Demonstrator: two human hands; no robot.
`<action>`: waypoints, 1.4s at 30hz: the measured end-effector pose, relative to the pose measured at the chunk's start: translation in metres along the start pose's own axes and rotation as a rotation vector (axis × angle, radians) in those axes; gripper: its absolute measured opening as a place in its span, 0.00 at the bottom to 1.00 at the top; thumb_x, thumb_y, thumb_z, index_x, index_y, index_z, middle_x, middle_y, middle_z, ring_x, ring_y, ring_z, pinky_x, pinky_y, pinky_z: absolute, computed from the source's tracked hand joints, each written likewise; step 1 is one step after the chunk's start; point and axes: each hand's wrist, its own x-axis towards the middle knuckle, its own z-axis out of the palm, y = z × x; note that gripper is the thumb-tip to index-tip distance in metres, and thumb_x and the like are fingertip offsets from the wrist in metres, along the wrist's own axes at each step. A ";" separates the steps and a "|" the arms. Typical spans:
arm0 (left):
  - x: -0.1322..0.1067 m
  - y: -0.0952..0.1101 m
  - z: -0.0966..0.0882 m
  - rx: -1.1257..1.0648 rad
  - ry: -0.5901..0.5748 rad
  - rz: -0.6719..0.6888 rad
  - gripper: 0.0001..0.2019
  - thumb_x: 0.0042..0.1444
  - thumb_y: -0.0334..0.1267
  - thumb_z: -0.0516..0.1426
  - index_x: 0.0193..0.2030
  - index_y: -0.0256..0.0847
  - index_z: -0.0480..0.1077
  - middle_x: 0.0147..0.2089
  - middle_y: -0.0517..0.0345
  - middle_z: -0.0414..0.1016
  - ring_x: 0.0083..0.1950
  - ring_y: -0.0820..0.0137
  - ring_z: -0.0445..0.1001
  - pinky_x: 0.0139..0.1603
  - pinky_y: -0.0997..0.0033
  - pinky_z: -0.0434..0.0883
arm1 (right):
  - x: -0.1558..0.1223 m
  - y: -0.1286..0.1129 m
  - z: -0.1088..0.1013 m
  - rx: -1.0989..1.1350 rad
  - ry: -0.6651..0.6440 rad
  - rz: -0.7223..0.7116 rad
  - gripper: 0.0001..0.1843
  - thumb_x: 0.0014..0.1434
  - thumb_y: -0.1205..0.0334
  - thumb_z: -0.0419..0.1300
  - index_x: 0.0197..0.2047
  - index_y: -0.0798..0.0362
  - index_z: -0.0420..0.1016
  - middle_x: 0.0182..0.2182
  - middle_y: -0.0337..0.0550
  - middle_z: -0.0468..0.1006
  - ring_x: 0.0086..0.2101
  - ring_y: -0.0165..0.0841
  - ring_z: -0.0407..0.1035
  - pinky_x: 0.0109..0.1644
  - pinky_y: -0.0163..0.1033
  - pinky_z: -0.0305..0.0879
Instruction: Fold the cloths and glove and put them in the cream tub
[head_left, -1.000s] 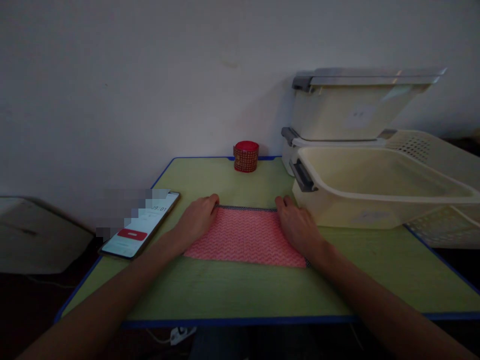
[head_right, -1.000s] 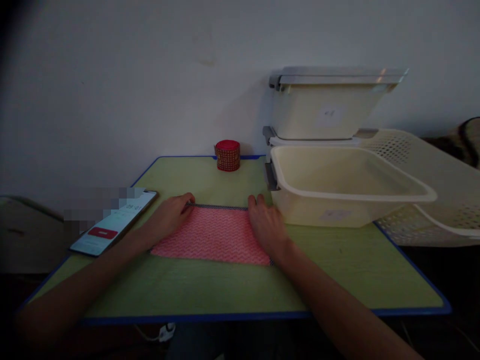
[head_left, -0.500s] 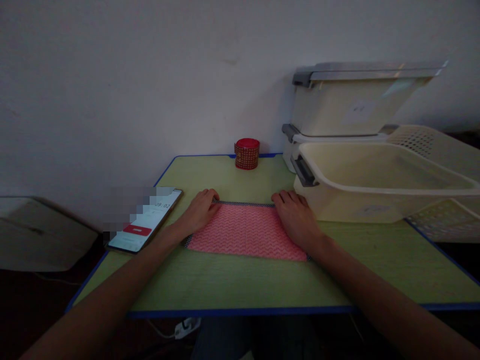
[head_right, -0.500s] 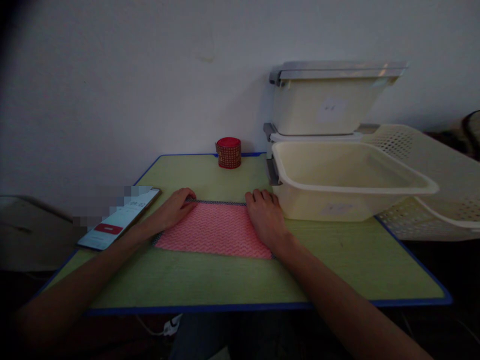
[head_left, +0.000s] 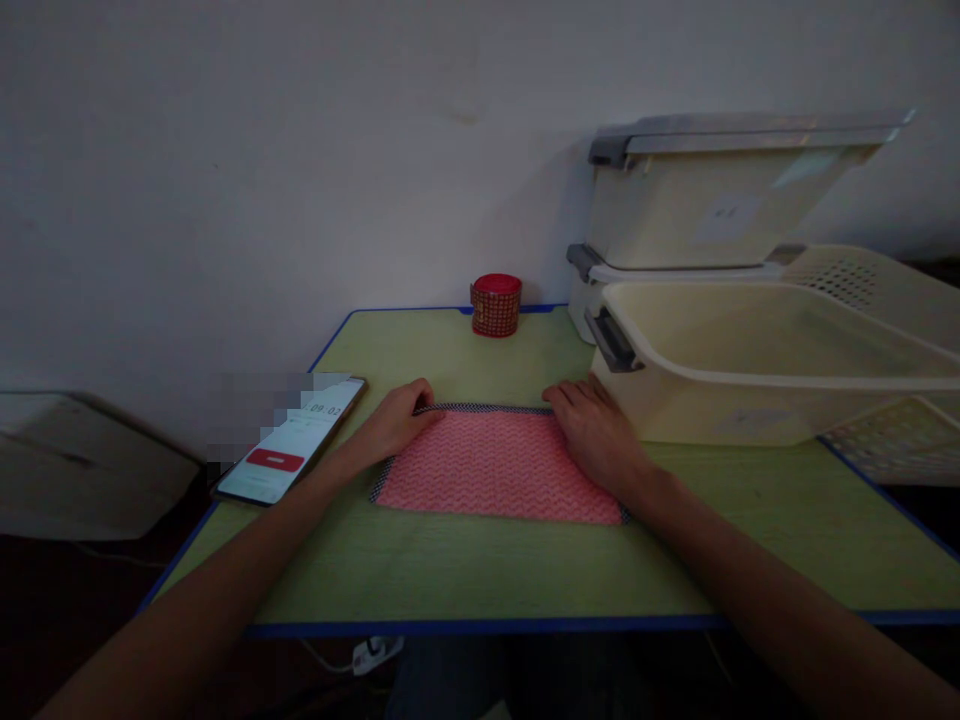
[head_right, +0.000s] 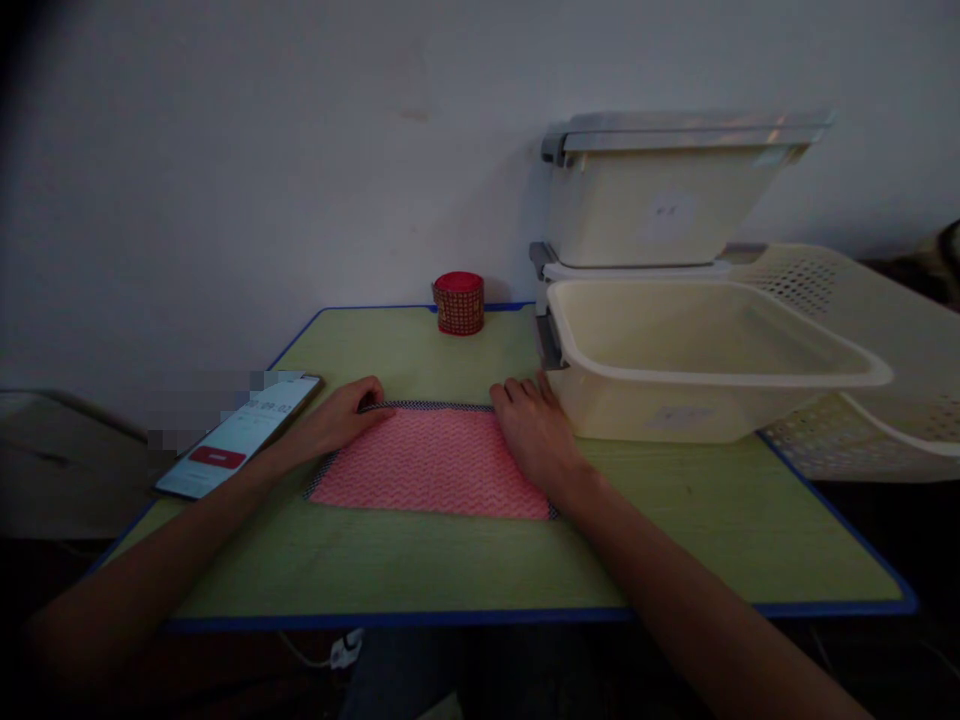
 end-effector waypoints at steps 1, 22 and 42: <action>0.000 0.000 0.000 -0.003 0.007 0.012 0.07 0.48 0.39 0.54 0.26 0.41 0.58 0.24 0.64 0.60 0.28 0.71 0.61 0.29 0.72 0.57 | 0.000 0.000 0.000 0.013 -0.007 0.010 0.16 0.56 0.79 0.44 0.42 0.59 0.69 0.38 0.49 0.74 0.42 0.39 0.67 0.53 0.45 0.56; -0.001 0.004 -0.005 0.099 0.159 -0.024 0.13 0.55 0.44 0.45 0.25 0.41 0.59 0.24 0.60 0.65 0.29 0.68 0.65 0.31 0.70 0.59 | 0.003 -0.005 -0.001 0.177 -0.053 0.188 0.08 0.61 0.69 0.48 0.37 0.56 0.68 0.35 0.46 0.74 0.35 0.34 0.69 0.36 0.36 0.60; -0.019 0.029 0.011 0.412 0.116 0.400 0.13 0.60 0.34 0.46 0.46 0.36 0.69 0.48 0.47 0.69 0.51 0.63 0.67 0.54 0.61 0.65 | 0.002 -0.005 0.004 0.078 0.010 0.105 0.09 0.60 0.73 0.48 0.39 0.56 0.68 0.38 0.47 0.74 0.40 0.37 0.67 0.41 0.39 0.58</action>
